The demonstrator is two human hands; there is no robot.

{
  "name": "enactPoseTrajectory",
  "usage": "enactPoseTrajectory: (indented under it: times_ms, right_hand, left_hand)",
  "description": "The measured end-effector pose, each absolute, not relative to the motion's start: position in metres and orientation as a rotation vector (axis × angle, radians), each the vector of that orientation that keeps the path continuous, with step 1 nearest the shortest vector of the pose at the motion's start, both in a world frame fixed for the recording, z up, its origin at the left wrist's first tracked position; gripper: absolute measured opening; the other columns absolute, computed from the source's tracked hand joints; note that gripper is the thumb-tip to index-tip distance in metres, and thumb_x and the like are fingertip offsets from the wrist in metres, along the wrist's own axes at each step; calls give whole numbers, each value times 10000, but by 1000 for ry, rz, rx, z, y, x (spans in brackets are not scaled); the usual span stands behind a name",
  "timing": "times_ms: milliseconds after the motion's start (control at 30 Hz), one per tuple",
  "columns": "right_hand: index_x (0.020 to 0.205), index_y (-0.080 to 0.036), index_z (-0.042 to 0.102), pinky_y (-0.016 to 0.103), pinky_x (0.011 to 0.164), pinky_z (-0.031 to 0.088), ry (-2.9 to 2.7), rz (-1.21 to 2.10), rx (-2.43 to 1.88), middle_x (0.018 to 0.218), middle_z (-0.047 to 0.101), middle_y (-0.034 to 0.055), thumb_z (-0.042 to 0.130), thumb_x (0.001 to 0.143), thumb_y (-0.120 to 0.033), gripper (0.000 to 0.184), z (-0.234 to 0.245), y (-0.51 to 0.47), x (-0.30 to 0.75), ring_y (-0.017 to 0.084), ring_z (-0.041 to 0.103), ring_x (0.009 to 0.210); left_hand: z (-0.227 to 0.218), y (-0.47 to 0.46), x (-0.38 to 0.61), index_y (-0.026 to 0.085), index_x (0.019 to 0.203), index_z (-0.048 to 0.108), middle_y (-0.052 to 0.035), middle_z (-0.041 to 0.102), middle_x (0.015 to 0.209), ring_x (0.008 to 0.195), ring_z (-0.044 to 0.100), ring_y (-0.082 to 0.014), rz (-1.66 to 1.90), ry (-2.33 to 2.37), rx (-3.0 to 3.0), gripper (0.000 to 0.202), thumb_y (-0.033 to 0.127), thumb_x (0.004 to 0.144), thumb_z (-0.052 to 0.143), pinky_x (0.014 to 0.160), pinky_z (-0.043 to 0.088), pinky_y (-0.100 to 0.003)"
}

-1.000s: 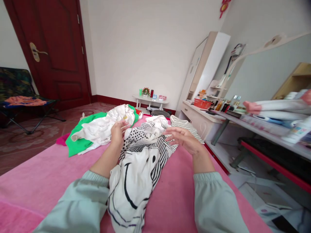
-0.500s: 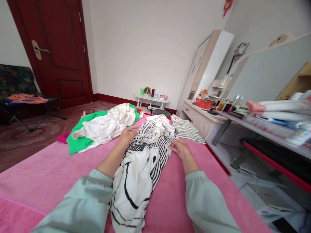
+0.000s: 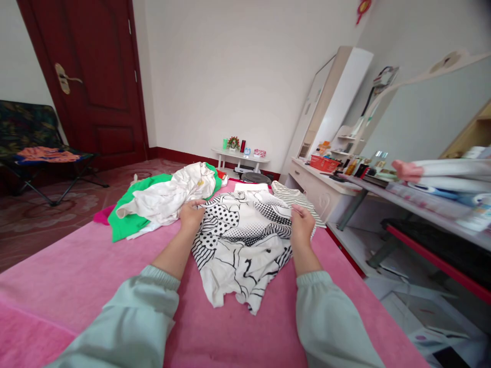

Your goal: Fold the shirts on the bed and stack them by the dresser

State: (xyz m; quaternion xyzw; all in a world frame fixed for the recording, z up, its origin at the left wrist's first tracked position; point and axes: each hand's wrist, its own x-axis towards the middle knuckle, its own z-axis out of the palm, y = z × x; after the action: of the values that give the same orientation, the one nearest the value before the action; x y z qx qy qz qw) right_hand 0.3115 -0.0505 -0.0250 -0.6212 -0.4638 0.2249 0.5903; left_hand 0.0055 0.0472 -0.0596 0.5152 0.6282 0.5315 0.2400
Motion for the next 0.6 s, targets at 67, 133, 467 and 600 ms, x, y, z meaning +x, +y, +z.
enactPoseTrajectory:
  times_ms: [67, 133, 467, 600]
  right_hand:
    - [1015, -207, 619, 347, 836, 494, -1214, 495, -1371, 1029, 675, 68, 469, 790, -270, 278, -29, -48, 278, 221, 613, 990]
    - [846, -197, 670, 333, 800, 493, -1408, 527, -1370, 875, 690, 47, 563, 735, -241, 161, -40, -48, 248, 205, 638, 850]
    - [829, -199, 699, 317, 811, 472, -1680, 455, -1330, 862, 683, 34, 546, 745, -170, 177, -74, -47, 237, 173, 619, 834]
    - [818, -199, 702, 320, 814, 471, -1682, 439, -1331, 861, 684, 34, 547, 732, -180, 178, -75, -45, 238, 173, 618, 829]
  left_hand:
    - [-62, 47, 5, 189, 906, 733, -16, 634, 599, 650, 603, -214, 1386, 1740, 1481, 284, 183, 643, 625, 696, 458, -311]
    - [-65, 48, 5, 190, 896, 733, -34, 656, 645, 696, 614, -227, 1316, 1749, 1561, 262, 191, 659, 621, 714, 452, -315]
    - [-68, 40, 12, 256, 869, 735, -61, 707, 926, 872, 631, -254, 1087, 1777, 1825, 226, 249, 703, 582, 720, 431, -303]
    - [-67, 39, 13, 259, 888, 734, -59, 709, 921, 870, 634, -244, 1057, 1801, 1843, 237, 256, 712, 575, 712, 430, -290]
